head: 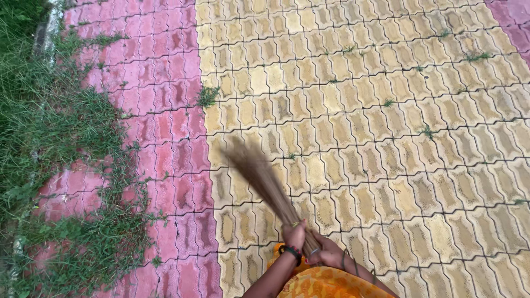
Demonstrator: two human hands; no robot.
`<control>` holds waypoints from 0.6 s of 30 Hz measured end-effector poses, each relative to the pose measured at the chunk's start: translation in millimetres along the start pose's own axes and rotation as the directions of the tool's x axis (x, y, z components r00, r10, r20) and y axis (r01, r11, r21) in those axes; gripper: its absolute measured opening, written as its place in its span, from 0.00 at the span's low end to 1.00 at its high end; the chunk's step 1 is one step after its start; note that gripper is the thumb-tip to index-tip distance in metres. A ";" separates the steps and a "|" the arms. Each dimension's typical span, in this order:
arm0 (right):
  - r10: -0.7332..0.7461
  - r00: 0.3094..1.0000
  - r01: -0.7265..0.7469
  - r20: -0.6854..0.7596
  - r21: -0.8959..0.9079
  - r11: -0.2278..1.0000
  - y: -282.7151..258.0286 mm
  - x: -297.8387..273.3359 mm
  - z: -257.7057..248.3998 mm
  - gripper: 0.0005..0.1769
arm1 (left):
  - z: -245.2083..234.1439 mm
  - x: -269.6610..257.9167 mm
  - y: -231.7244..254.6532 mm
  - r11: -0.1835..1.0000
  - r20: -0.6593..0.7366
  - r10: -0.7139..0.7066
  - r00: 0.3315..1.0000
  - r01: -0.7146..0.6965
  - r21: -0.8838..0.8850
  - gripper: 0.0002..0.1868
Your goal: The person sweeps a paved outdoor walkway using a broom made of sticks, moving the broom across the patterned tiles to clear debris while walking forward.
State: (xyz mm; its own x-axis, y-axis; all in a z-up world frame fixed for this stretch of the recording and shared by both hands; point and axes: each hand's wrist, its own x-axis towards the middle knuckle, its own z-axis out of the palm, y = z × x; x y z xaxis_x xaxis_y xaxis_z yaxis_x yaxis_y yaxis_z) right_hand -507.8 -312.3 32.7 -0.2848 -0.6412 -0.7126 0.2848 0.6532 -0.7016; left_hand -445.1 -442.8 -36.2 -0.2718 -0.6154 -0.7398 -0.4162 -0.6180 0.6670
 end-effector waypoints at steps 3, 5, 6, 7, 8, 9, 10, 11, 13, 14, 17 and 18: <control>0.065 0.991 -0.029 -0.119 0.281 0.959 1.6 4.8 10.3 0.63 | 13.1 17.2 14.0 0.980 0.165 0.009 0.986 -0.041 0.194 0.25; 0.122 0.981 -0.056 -0.150 0.386 0.921 5.1 18.9 16.1 0.62 | 21.6 28.2 19.3 0.978 0.240 -0.008 0.971 -0.043 0.206 0.24; 0.182 0.968 -0.077 -0.172 0.487 0.870 8.4 26.4 18.6 0.61 | 23.9 33.0 21.4 0.975 0.314 -0.024 0.949 -0.046 0.216 0.22; 0.181 0.969 -0.077 -0.170 0.488 0.870 11.1 34.9 19.4 0.61 | 22.7 38.0 23.9 0.975 0.312 -0.023 0.950 -0.048 0.218 0.22; 0.175 0.968 -0.086 -0.179 0.419 0.904 13.7 42.4 18.7 0.54 | 20.5 41.3 25.8 0.963 0.316 -0.090 0.944 0.001 0.269 0.22; 0.168 0.968 -0.095 -0.186 0.347 0.933 15.6 49.6 18.3 0.47 | 17.3 42.9 28.8 0.946 0.316 -0.155 0.936 0.049 0.320 0.22; 0.166 0.969 -0.094 -0.183 0.349 0.932 16.9 55.4 18.8 0.47 | 8.4 43.0 28.1 0.933 0.284 -0.198 0.938 0.091 0.349 0.22; 0.139 0.984 -0.118 -0.107 0.183 0.976 16.5 61.7 17.7 0.43 | -1.5 42.1 25.8 0.918 0.253 -0.236 0.938 0.129 0.375 0.22; 0.163 0.986 -0.162 0.022 -0.038 0.986 14.5 73.0 17.7 0.40 | -13.6 34.3 20.8 0.932 0.193 -0.361 0.912 0.346 0.110 0.22; 0.204 0.977 -0.197 0.070 -0.088 0.976 12.8 77.3 19.6 0.41 | -21.2 30.4 18.2 0.925 0.092 -0.380 0.920 0.376 0.059 0.23; 0.113 0.966 -0.079 0.234 -0.149 0.986 3.6 83.8 21.0 0.48 | -37.8 19.3 19.3 0.978 -0.128 -0.208 0.970 0.204 -0.048 0.20; 0.108 0.966 -0.076 0.233 -0.141 0.987 -0.5 85.9 16.0 0.48 | -35.3 19.9 22.1 0.979 -0.129 -0.204 0.970 0.200 -0.039 0.20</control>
State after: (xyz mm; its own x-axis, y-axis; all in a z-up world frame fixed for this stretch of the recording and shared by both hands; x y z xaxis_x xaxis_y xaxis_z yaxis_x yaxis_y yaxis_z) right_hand -517.8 -374.2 -28.2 -0.0312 -0.6432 -0.7651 0.1737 0.7503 -0.6379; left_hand -429.0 -486.0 -33.2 -0.0667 -0.5348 -0.8423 -0.4277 -0.7474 0.5084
